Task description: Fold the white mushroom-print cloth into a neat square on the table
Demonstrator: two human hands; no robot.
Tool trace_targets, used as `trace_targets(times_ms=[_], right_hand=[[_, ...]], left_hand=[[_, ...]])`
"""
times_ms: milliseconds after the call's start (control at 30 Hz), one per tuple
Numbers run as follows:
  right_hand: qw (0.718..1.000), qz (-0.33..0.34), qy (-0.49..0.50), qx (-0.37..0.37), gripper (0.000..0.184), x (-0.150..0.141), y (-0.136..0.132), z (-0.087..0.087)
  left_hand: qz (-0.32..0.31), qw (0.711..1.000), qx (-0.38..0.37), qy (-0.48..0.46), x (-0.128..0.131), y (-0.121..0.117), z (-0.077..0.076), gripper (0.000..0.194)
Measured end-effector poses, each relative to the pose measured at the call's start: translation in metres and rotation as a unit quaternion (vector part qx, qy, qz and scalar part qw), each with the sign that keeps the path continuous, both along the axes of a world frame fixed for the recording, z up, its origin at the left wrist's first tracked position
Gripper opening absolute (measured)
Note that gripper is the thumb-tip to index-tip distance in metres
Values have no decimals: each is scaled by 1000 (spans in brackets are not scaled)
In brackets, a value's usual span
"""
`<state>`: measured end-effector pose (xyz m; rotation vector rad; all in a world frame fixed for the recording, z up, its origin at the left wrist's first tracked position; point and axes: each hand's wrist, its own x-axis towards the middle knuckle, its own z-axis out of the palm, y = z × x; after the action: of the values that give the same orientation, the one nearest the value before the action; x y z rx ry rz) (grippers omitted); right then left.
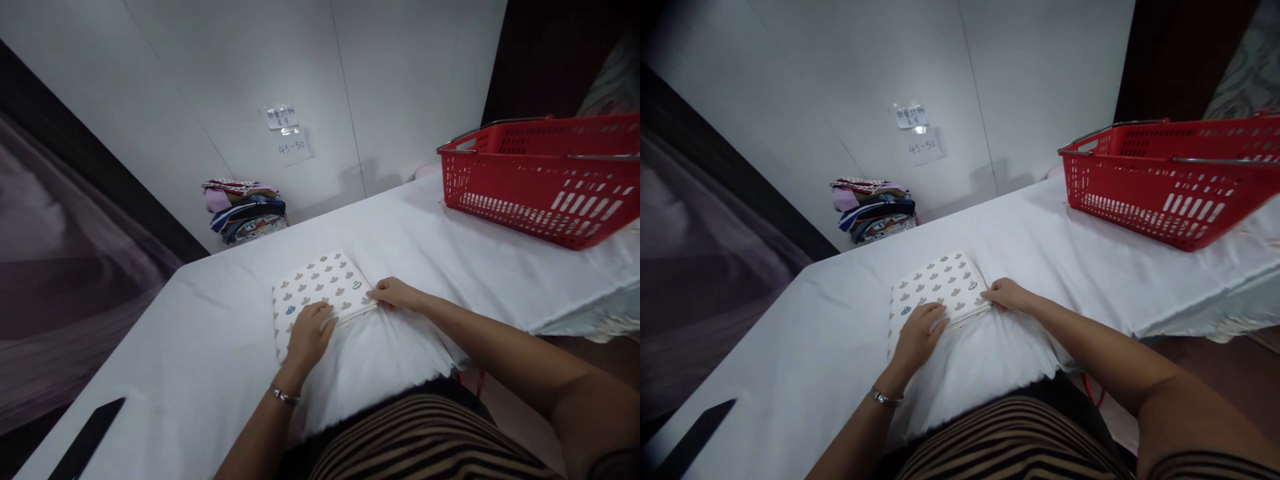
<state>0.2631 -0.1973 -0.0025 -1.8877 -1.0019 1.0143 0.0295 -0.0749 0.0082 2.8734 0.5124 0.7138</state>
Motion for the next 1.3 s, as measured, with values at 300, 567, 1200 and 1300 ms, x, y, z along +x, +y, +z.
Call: trace_targets(times_ms=[300, 567, 1200, 1300], right_hand=[[983, 12, -185, -8, 24, -8, 9, 5], [957, 25, -290, -16, 26, -5, 24, 8], [913, 145, -381, 19, 78, -32, 86, -3], [908, 151, -390, 18, 78, -28, 83, -7]], left_hand=[[154, 983, -31, 94, -37, 31, -17, 43], [208, 964, -74, 152, -40, 23, -18, 45], [212, 959, -88, 167, -42, 12, -18, 48], [213, 955, -120, 168, -43, 14, -13, 47]])
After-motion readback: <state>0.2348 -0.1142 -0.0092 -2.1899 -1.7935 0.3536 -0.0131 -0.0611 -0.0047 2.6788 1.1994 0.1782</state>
